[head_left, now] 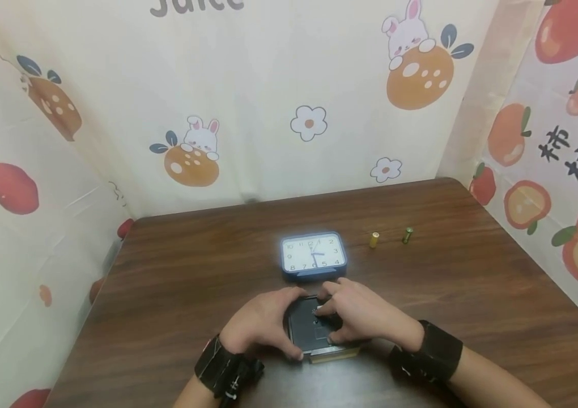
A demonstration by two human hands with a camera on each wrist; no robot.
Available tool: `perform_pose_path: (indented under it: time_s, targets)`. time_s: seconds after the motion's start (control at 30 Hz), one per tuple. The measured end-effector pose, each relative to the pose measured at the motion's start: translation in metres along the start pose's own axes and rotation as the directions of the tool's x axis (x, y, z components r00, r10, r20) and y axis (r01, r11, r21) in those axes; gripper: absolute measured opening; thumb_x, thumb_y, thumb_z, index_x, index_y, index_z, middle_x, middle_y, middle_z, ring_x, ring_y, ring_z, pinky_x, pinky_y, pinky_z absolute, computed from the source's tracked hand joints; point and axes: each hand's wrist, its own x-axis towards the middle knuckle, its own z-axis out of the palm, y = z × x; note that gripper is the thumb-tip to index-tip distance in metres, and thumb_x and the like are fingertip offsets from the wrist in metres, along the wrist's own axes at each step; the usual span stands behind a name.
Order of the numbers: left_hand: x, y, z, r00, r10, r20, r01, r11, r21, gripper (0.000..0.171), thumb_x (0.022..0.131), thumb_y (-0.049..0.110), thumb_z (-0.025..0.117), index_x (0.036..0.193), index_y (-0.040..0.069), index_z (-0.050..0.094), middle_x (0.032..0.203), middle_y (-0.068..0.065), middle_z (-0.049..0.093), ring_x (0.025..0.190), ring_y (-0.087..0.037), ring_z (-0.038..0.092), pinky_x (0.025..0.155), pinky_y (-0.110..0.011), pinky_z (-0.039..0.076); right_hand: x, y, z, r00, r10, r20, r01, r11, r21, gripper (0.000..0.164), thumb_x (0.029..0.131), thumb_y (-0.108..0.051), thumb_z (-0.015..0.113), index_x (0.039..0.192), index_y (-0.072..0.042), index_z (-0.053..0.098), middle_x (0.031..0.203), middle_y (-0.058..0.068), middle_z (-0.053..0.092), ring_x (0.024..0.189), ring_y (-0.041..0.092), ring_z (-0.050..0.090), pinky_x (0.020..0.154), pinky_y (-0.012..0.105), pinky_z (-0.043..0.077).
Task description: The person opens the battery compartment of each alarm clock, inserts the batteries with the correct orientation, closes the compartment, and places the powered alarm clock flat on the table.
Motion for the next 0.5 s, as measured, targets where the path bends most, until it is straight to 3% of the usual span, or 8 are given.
perform_pose_path:
  time_s: [0.5]
  targets:
    - [0.0, -0.0015, 0.0005, 1.0, 0.023, -0.013, -0.023, 1.0, -0.01, 0.095, 0.036, 0.063, 0.075, 0.12, 0.036, 0.04, 0.1, 0.019, 0.051, 0.082, -0.003, 0.049, 0.072, -0.024, 0.041, 0.0019, -0.0048, -0.0012, 1.0, 0.015, 0.024, -0.015, 0.999, -0.031, 0.045, 0.059, -0.048, 0.071, 0.099, -0.03, 0.066, 0.1, -0.002, 0.055, 0.079, 0.013, 0.045, 0.063, 0.026, 0.039]
